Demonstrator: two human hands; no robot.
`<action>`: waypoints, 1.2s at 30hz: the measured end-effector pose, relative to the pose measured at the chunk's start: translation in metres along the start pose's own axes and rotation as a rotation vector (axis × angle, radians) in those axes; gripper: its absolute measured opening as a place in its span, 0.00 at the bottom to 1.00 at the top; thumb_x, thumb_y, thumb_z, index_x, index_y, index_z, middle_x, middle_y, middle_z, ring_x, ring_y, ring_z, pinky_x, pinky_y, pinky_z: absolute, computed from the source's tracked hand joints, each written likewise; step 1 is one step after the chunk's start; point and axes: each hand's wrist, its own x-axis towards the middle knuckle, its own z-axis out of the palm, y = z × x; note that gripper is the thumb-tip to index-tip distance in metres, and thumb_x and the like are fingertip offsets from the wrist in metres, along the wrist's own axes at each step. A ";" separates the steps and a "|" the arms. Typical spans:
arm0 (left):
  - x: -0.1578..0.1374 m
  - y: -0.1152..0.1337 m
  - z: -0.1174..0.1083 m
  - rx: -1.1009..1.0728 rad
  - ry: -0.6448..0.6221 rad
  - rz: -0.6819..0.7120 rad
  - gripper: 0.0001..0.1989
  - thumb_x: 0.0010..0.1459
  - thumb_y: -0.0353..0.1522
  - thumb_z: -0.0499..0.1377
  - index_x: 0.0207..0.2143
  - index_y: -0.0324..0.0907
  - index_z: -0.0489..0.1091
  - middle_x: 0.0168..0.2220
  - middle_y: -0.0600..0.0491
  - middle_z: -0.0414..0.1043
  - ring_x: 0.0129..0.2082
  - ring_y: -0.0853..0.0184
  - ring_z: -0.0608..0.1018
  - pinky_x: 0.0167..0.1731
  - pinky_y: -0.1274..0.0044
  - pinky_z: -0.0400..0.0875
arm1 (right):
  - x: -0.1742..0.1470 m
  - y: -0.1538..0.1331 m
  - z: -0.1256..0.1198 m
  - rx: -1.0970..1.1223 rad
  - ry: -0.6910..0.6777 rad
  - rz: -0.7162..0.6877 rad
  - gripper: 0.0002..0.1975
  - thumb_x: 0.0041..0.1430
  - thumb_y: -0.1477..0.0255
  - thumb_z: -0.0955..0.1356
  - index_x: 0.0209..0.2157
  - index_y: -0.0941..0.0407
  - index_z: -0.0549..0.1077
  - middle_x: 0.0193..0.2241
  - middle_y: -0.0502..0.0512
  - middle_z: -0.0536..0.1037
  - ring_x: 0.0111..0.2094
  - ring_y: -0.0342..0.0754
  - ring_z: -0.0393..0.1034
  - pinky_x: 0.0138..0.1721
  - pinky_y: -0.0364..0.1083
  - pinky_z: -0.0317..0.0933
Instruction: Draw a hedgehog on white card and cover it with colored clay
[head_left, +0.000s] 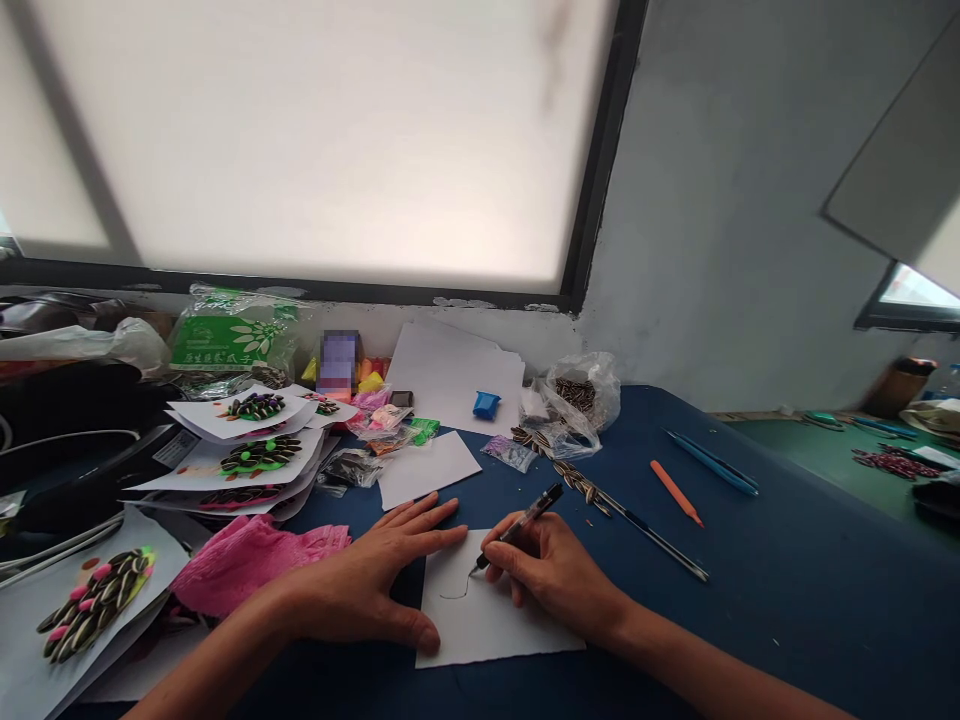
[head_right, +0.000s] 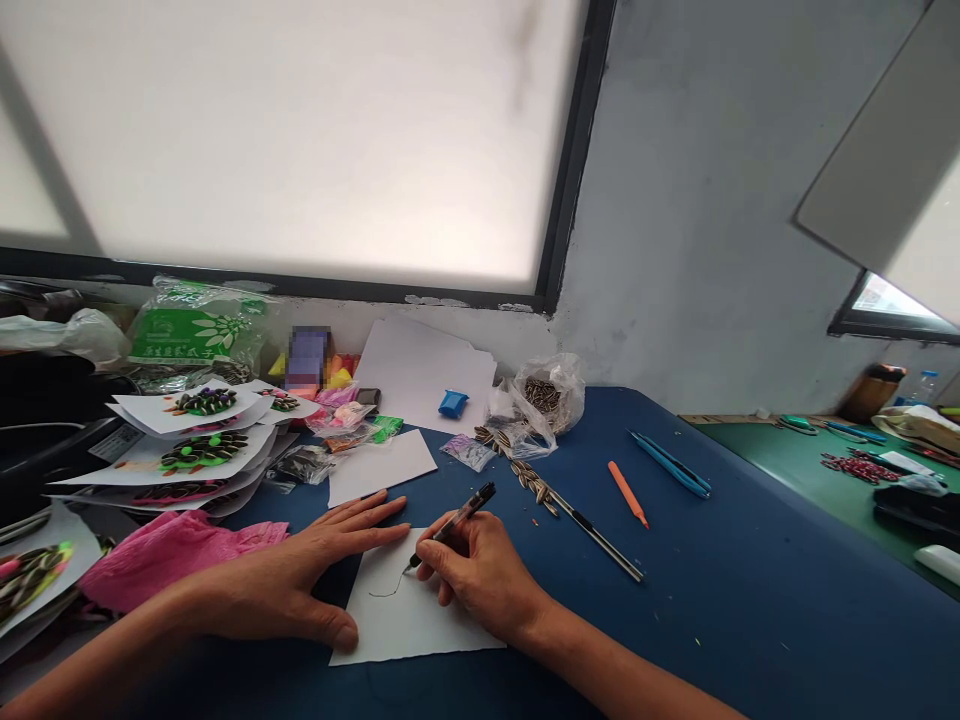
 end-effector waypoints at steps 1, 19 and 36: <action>0.000 0.000 0.000 0.004 0.002 -0.001 0.46 0.48 0.53 0.65 0.65 0.57 0.51 0.70 0.56 0.35 0.69 0.51 0.35 0.64 0.55 0.36 | 0.000 0.000 0.000 -0.001 0.004 -0.001 0.18 0.58 0.58 0.68 0.32 0.61 0.74 0.25 0.52 0.76 0.18 0.38 0.63 0.21 0.39 0.57; 0.000 0.001 -0.001 0.017 0.012 0.008 0.46 0.48 0.53 0.65 0.65 0.55 0.52 0.70 0.56 0.36 0.69 0.51 0.37 0.65 0.56 0.37 | -0.001 0.000 0.004 -0.007 0.078 -0.001 0.15 0.58 0.61 0.68 0.30 0.59 0.73 0.24 0.50 0.76 0.16 0.38 0.63 0.20 0.39 0.58; 0.000 0.000 0.000 0.031 -0.009 0.004 0.46 0.49 0.54 0.64 0.66 0.55 0.50 0.70 0.57 0.34 0.69 0.52 0.36 0.65 0.57 0.35 | -0.003 -0.004 0.003 -0.062 0.108 0.005 0.13 0.60 0.64 0.67 0.30 0.60 0.74 0.25 0.51 0.77 0.16 0.36 0.63 0.20 0.38 0.58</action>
